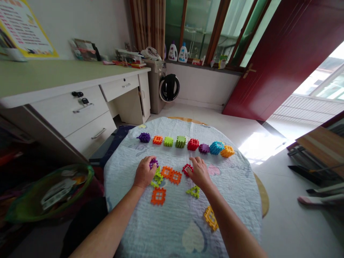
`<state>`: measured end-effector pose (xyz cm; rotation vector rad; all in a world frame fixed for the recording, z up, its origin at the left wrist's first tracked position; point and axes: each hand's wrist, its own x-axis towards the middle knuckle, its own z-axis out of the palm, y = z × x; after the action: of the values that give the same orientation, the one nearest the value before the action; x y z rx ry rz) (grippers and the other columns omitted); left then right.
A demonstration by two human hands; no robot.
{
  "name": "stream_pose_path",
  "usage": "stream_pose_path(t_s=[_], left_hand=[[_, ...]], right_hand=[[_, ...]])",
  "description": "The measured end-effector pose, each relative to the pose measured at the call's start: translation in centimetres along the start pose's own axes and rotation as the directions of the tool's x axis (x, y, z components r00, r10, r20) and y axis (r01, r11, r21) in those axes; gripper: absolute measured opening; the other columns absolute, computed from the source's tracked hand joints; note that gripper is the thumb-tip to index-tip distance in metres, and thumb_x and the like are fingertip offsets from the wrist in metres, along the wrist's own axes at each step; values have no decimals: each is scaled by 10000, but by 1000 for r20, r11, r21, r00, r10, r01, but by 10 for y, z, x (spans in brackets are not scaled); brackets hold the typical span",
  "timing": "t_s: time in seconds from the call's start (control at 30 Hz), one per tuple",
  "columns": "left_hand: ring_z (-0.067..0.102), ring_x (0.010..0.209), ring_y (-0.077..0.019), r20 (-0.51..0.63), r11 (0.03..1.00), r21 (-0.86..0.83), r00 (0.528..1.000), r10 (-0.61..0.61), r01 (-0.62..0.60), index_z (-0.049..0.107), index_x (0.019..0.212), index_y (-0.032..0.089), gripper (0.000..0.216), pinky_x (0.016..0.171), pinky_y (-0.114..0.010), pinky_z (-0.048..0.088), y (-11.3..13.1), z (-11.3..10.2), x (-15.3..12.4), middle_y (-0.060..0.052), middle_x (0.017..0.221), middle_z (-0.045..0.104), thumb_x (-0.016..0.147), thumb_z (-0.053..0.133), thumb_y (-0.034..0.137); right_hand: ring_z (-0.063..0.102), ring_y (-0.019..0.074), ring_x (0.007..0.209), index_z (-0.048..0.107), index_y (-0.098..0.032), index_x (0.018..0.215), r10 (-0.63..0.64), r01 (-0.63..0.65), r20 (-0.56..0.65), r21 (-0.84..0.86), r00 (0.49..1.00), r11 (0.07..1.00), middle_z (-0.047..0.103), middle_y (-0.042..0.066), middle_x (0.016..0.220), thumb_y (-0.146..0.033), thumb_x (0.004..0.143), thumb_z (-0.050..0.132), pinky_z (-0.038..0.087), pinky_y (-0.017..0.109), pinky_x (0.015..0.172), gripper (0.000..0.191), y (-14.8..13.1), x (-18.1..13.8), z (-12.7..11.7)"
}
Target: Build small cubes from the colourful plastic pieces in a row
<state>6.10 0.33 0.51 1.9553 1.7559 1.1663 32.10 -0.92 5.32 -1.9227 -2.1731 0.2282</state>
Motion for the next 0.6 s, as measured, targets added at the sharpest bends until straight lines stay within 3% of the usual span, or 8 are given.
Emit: stream_pose_path(t_s=[0.13, 0.3, 0.43, 0.6], left_hand=[[594, 1010, -247, 11, 1000, 2, 1000, -7, 7, 602, 1006, 176, 259, 977, -419, 462, -1, 1, 0, -94, 1027, 657, 787, 481, 241], [586, 1028, -251, 14, 1000, 13, 1000, 1, -1, 599, 1007, 178, 253, 991, -422, 451, -2, 1, -1, -98, 1036, 655, 796, 477, 247], [591, 1028, -251, 13, 1000, 7, 1000, 4, -4, 605, 996, 186, 248, 992, -424, 454, -2, 1, 0, -95, 1032, 660, 793, 481, 252], [603, 1009, -248, 16, 1000, 18, 1000, -1, 0, 617, 990, 184, 256, 979, -421, 469, 1, -1, 1, -90, 1021, 668, 780, 494, 265]], right_hand=[[522, 269, 1032, 596, -188, 1152, 13, -9, 74, -47, 997, 999, 602, 115, 1094, -408, 787, 636, 379, 345, 888, 428, -6, -3, 4], [529, 258, 1018, 588, -187, 1165, -14, 15, 117, -6, 993, 1000, 607, 110, 1084, -289, 740, 641, 386, 341, 872, 440, -6, 2, 3], [515, 257, 1064, 563, -212, 1214, -49, 48, 22, 66, 999, 997, 597, 98, 1162, -193, 712, 607, 380, 345, 887, 504, 6, 21, -17], [527, 253, 1098, 542, -203, 1244, -42, 51, -101, 89, 994, 995, 568, 102, 1227, -174, 731, 569, 374, 353, 895, 514, 24, 71, -51]])
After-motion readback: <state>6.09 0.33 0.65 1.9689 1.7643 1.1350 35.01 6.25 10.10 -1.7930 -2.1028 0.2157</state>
